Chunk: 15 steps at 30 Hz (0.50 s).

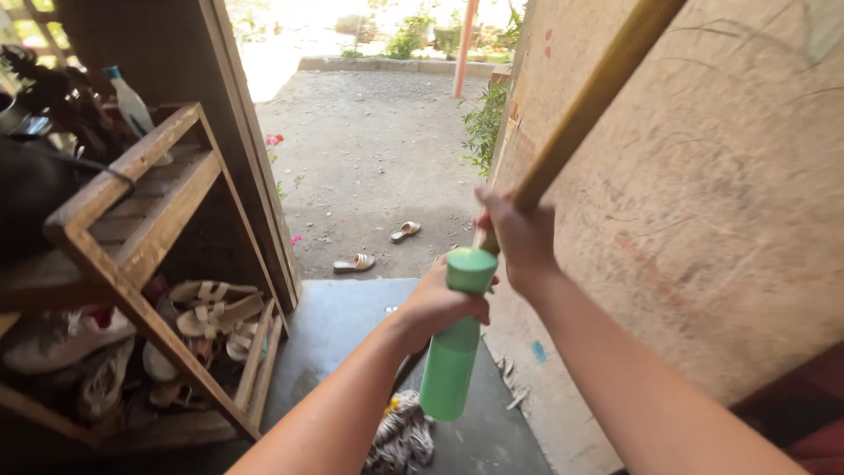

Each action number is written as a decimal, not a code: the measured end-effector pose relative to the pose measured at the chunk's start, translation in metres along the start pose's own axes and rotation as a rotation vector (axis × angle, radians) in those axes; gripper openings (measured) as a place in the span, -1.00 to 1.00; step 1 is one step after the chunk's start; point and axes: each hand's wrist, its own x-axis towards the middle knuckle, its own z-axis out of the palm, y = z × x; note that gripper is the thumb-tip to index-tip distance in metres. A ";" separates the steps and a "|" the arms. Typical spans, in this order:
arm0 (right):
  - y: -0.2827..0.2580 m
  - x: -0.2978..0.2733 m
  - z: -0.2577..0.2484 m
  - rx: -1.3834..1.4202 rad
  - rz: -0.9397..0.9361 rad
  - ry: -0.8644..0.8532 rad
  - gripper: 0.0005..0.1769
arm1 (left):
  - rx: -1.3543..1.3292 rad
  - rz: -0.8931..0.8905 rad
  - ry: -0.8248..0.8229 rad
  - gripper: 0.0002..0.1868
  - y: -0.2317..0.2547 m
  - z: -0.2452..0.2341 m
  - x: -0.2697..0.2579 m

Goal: Mopping the floor in a transition area between a mudroom and an outdoor yard.

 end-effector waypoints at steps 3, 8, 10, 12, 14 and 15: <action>0.055 -0.012 0.032 -0.021 0.123 0.107 -0.73 | 0.064 -0.059 0.009 -0.34 -0.009 -0.056 -0.003; 0.065 0.004 0.077 -0.010 0.158 0.269 -0.68 | 0.159 -0.152 -0.053 -0.51 -0.022 -0.146 0.005; 0.054 0.004 0.089 -0.013 0.137 0.312 -0.66 | 0.174 -0.168 -0.023 -0.56 -0.037 -0.177 0.012; 0.037 0.002 0.098 -0.048 0.118 0.334 -0.65 | 0.206 -0.180 0.100 -0.63 -0.051 -0.201 0.017; 0.017 0.007 0.099 -0.091 0.125 0.349 -0.66 | 0.216 -0.171 0.150 -0.64 -0.052 -0.213 0.018; 0.008 0.009 0.100 -0.125 0.138 0.349 -0.67 | 0.228 -0.166 0.218 -0.65 -0.053 -0.219 0.016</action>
